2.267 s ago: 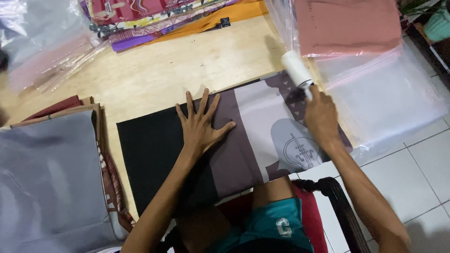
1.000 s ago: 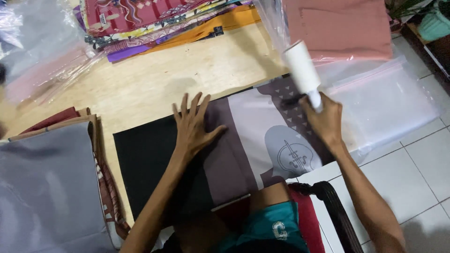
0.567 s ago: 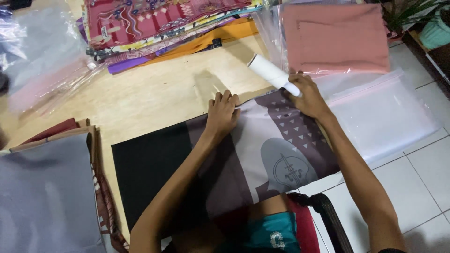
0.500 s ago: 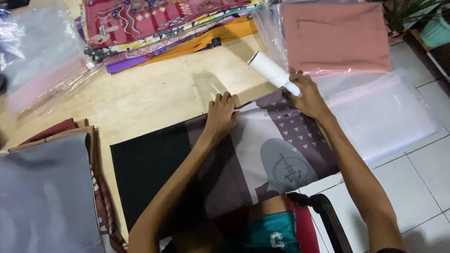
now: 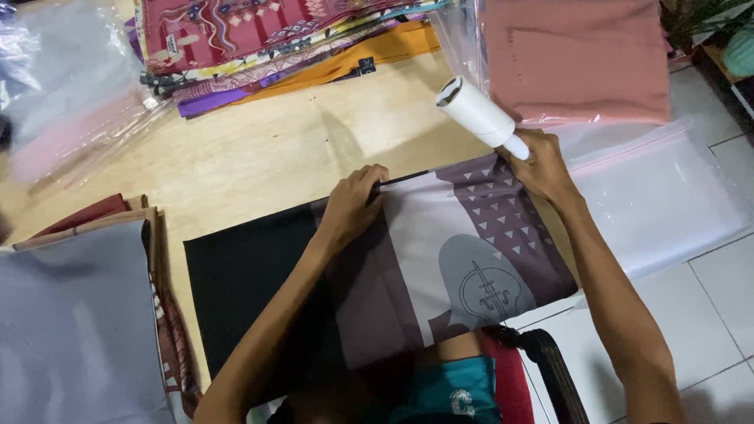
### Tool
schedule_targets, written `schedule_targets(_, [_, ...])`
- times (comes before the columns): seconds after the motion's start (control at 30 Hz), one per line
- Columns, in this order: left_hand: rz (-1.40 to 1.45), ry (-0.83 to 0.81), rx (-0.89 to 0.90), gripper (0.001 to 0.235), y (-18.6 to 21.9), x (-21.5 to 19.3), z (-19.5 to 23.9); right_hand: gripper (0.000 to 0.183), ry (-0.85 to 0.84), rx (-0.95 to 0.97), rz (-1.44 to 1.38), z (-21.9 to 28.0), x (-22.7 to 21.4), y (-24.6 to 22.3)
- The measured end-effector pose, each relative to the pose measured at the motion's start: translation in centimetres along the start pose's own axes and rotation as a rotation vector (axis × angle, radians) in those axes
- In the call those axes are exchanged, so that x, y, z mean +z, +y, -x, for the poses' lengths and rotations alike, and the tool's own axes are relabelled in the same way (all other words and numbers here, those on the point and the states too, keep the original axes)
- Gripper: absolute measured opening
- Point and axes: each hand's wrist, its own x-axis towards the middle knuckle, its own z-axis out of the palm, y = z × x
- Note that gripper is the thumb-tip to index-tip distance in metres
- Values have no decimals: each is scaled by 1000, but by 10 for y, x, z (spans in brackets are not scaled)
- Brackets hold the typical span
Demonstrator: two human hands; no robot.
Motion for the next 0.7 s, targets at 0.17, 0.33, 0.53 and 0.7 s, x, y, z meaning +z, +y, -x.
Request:
schedule_targets(0.17, [-65, 75, 5, 25, -3, -3, 14, 9, -11, -2, -28, -2, -4, -15])
schedule_targets(0.33, [-133, 167, 128, 13, -5, 1, 23, 6, -45, -80, -12, -6, -6, -30])
schedule_targets(0.53, [-150, 273, 124, 18, -5, 13, 29, 13, -128, -96, 84, -2, 0, -24])
schedule_targets(0.7, [-391, 418, 233, 15, -1, 16, 33, 14, -158, -98, 146, -2, 0, -53])
